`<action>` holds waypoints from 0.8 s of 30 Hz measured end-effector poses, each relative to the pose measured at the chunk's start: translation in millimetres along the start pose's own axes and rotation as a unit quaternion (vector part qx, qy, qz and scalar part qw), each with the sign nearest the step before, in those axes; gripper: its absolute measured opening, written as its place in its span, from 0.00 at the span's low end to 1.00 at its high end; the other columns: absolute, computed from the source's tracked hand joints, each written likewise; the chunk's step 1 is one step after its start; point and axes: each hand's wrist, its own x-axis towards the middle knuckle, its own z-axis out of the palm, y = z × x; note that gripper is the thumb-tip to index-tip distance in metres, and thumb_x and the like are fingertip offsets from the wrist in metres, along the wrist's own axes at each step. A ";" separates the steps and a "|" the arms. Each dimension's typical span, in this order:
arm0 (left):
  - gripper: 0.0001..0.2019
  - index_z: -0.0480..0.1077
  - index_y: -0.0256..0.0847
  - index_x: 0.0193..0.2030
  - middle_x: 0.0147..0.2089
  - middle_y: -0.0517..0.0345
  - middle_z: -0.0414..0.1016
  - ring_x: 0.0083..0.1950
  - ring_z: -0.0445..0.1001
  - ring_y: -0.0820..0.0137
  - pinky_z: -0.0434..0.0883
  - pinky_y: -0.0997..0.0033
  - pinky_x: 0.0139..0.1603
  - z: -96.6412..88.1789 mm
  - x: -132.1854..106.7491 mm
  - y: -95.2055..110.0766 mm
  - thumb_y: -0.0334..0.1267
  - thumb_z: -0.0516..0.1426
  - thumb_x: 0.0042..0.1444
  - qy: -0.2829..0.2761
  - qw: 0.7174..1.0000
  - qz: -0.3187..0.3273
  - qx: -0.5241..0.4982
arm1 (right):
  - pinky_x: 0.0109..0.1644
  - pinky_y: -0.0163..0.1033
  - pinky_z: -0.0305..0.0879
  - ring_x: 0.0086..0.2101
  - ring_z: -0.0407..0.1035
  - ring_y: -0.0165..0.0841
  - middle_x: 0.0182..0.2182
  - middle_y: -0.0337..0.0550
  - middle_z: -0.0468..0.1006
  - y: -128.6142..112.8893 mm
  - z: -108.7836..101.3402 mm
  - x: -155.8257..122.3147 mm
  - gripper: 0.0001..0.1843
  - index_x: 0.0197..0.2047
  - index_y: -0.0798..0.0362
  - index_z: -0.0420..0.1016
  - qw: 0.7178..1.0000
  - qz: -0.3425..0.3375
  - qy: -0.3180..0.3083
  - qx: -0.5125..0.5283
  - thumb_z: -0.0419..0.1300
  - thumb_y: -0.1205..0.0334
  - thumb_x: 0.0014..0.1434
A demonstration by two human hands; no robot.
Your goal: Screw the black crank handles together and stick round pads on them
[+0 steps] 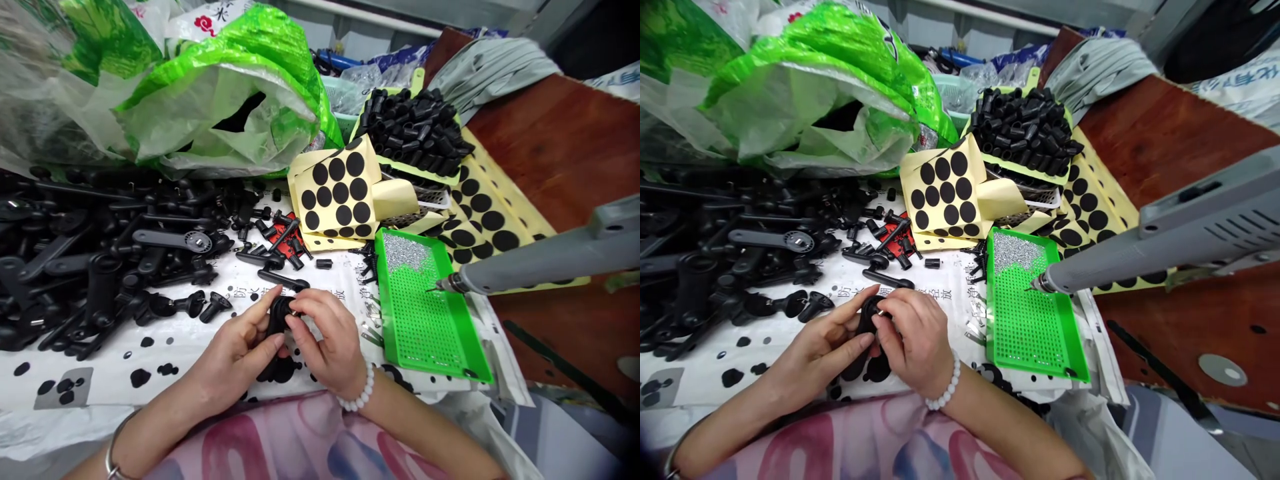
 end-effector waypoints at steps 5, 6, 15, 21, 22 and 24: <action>0.32 0.50 0.37 0.67 0.31 0.62 0.72 0.34 0.73 0.72 0.70 0.74 0.36 5.0 3.8 0.1 0.39 0.55 0.57 0.005 0.999 0.006 -0.038 | 0.41 0.42 0.69 0.38 0.71 0.34 0.36 0.48 0.75 4.3 2.6 -2.9 0.07 0.42 0.54 0.67 1.000 0.010 0.021 -0.001 0.57 0.69 0.58; 0.32 0.50 0.36 0.67 0.32 0.61 0.73 0.34 0.73 0.72 0.70 0.75 0.36 6.1 4.9 -0.1 0.39 0.55 0.57 0.002 0.999 0.005 -0.048 | 0.41 0.42 0.69 0.37 0.71 0.34 0.35 0.47 0.75 4.5 2.2 -3.3 0.07 0.42 0.54 0.67 1.000 0.010 0.025 -0.005 0.57 0.69 0.58; 0.32 0.50 0.37 0.67 0.34 0.62 0.72 0.33 0.72 0.75 0.70 0.75 0.37 9.9 4.8 -3.6 0.36 0.55 0.57 0.012 0.997 0.022 -0.073 | 0.32 0.38 0.66 0.28 0.67 0.30 0.28 0.41 0.73 2.5 4.1 -2.2 0.04 0.38 0.54 0.66 0.997 -0.011 0.048 -0.059 0.57 0.69 0.58; 0.32 0.51 0.36 0.67 0.29 0.65 0.68 0.30 0.70 0.76 0.68 0.78 0.32 12.1 6.1 -2.2 0.35 0.55 0.56 0.007 0.996 0.003 -0.094 | 0.31 0.35 0.64 0.25 0.65 0.27 0.25 0.37 0.70 -2.6 3.1 -1.1 0.05 0.35 0.53 0.66 0.998 0.026 0.050 -0.018 0.59 0.69 0.58; 0.32 0.50 0.35 0.68 0.29 0.65 0.68 0.29 0.69 0.76 0.67 0.78 0.31 12.3 6.4 -2.5 0.35 0.54 0.56 0.009 0.996 0.004 -0.090 | 0.30 0.35 0.64 0.25 0.65 0.27 0.25 0.37 0.70 -3.3 2.7 -1.1 0.05 0.35 0.53 0.66 0.998 0.028 0.051 -0.016 0.59 0.69 0.57; 0.33 0.47 0.34 0.68 0.28 0.66 0.68 0.28 0.67 0.77 0.66 0.78 0.29 12.7 7.0 -3.4 0.35 0.53 0.57 0.018 0.997 0.012 -0.068 | 0.30 0.35 0.63 0.24 0.64 0.26 0.25 0.37 0.70 -3.6 2.8 -1.1 0.05 0.34 0.53 0.66 0.998 0.034 0.055 -0.014 0.59 0.69 0.57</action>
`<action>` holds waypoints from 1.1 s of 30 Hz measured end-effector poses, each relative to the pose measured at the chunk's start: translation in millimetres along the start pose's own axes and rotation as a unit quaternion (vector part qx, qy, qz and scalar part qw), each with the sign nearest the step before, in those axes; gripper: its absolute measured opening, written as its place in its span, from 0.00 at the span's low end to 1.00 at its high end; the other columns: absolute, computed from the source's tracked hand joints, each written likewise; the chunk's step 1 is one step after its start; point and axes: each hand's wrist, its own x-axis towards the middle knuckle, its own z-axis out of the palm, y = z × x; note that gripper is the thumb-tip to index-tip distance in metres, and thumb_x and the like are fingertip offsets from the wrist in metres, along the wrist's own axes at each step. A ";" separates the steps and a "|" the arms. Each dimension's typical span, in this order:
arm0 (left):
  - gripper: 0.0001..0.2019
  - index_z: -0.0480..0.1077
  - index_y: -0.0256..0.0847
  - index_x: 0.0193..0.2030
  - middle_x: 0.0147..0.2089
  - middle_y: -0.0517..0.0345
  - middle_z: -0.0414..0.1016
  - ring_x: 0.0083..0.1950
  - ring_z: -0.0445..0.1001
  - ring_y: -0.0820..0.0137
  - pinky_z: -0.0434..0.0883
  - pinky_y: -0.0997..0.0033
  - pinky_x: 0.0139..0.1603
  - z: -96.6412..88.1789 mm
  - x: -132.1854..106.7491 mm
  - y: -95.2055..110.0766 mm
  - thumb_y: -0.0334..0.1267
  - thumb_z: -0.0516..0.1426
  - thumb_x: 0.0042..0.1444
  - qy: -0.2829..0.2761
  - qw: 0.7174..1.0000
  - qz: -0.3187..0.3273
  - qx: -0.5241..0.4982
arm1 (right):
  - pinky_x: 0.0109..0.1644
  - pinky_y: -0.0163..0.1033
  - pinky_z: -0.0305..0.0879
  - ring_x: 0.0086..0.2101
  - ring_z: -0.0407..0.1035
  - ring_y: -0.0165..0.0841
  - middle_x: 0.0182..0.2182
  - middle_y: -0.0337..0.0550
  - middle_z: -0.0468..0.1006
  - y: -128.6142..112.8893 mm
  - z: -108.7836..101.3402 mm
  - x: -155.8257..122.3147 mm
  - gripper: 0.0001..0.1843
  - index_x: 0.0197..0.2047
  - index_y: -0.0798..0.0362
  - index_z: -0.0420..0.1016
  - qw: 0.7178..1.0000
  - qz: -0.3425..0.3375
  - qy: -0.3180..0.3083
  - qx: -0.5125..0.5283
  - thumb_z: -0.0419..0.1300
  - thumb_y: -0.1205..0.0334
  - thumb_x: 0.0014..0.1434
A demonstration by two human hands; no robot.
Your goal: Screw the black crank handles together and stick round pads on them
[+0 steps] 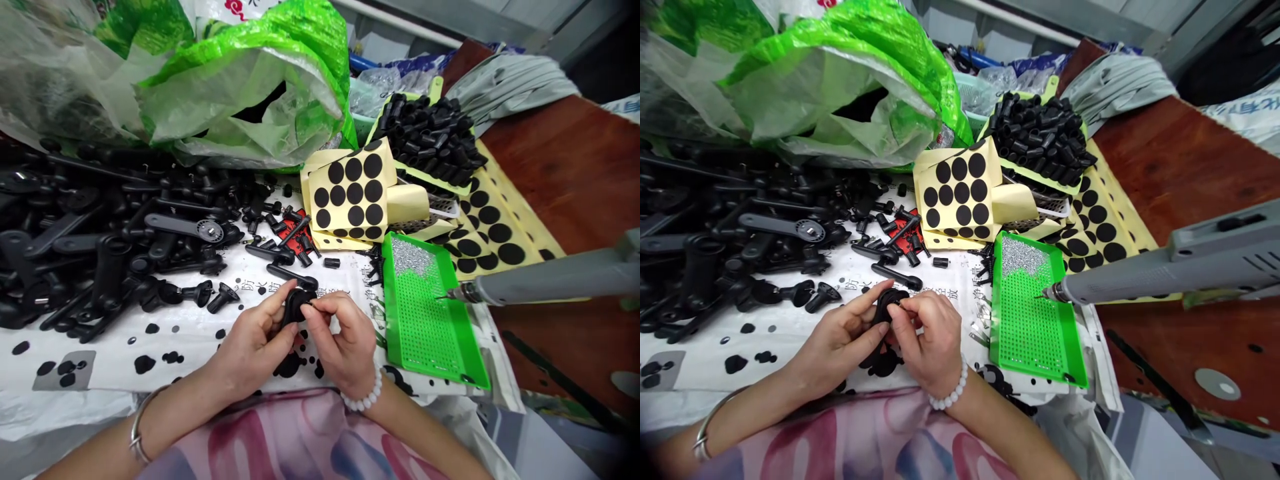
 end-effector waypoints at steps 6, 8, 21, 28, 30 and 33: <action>0.32 0.51 0.33 0.67 0.28 0.65 0.68 0.28 0.69 0.75 0.66 0.78 0.28 2.2 0.3 3.1 0.36 0.54 0.56 0.005 1.000 0.014 0.004 | 0.30 0.35 0.64 0.26 0.66 0.28 0.25 0.38 0.71 4.4 4.3 -1.1 0.03 0.33 0.53 0.67 0.999 0.037 -0.003 0.002 0.58 0.67 0.58; 0.33 0.51 0.32 0.67 0.27 0.65 0.68 0.29 0.70 0.74 0.67 0.77 0.29 3.1 -0.1 4.3 0.37 0.55 0.55 0.010 1.000 0.005 -0.013 | 0.29 0.34 0.65 0.26 0.67 0.27 0.25 0.38 0.71 4.7 5.9 -1.7 0.04 0.33 0.53 0.67 0.998 0.066 -0.010 0.013 0.58 0.66 0.59; 0.28 0.61 0.31 0.60 0.24 0.66 0.65 0.25 0.66 0.76 0.67 0.78 0.27 -3.5 0.9 9.6 0.41 0.58 0.55 0.015 0.999 0.041 -0.033 | 0.32 0.35 0.66 0.27 0.67 0.27 0.28 0.39 0.72 9.3 5.3 -2.6 0.03 0.36 0.52 0.68 0.997 0.031 -0.033 0.070 0.59 0.68 0.58; 0.19 0.63 0.38 0.57 0.35 0.55 0.76 0.32 0.73 0.72 0.72 0.75 0.33 -10.7 -3.3 1.1 0.43 0.53 0.61 0.020 0.997 0.067 -0.027 | 0.37 0.37 0.69 0.34 0.70 0.30 0.33 0.43 0.75 2.8 -15.9 -5.0 0.10 0.45 0.51 0.73 0.970 0.136 -0.026 0.198 0.56 0.64 0.61; 0.18 0.63 0.41 0.58 0.39 0.55 0.76 0.34 0.74 0.72 0.73 0.74 0.36 -11.6 -6.8 -3.0 0.42 0.51 0.63 0.017 0.996 0.086 -0.004 | 0.37 0.37 0.70 0.34 0.71 0.30 0.36 0.45 0.76 3.9 -18.4 -5.8 0.11 0.47 0.52 0.72 0.962 0.184 -0.031 0.197 0.56 0.61 0.61; 0.16 0.65 0.45 0.57 0.42 0.56 0.75 0.33 0.74 0.73 0.73 0.76 0.36 -11.2 -11.6 -4.6 0.39 0.51 0.63 0.007 0.992 0.114 0.044 | 0.37 0.37 0.71 0.31 0.71 0.29 0.37 0.46 0.77 4.4 -17.3 -7.0 0.15 0.49 0.53 0.71 0.942 0.219 -0.085 0.238 0.55 0.57 0.61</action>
